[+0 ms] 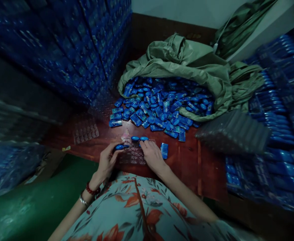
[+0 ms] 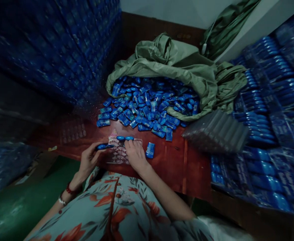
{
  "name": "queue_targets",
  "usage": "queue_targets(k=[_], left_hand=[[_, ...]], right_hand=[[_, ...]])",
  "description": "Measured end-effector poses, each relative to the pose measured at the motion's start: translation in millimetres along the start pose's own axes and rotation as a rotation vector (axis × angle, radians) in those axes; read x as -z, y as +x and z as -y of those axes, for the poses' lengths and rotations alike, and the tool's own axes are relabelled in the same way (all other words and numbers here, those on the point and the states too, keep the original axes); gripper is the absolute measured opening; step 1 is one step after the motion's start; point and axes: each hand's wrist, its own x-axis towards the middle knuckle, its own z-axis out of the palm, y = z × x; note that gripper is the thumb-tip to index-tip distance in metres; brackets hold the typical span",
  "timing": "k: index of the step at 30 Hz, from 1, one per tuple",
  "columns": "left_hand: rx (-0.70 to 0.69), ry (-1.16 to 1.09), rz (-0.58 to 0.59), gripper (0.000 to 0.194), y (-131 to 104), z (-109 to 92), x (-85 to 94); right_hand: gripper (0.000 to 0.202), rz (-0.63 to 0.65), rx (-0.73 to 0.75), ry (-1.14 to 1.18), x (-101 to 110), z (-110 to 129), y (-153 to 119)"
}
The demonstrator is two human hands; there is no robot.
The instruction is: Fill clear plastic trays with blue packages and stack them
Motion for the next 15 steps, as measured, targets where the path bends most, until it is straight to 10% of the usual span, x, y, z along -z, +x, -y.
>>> queue_targets(k=[7,15], left_hand=[[-0.326,0.143,0.102,0.027,16.6,19.2,-38.9],[-0.662,0.351,0.273,0.032,42.2,39.5,-24.4]], right_hand=[[0.032,-0.121,0.021,-0.061,-15.4,0.0,1.6],[0.038,-0.226,0.110,0.112,-30.0,-23.0,-2.3]])
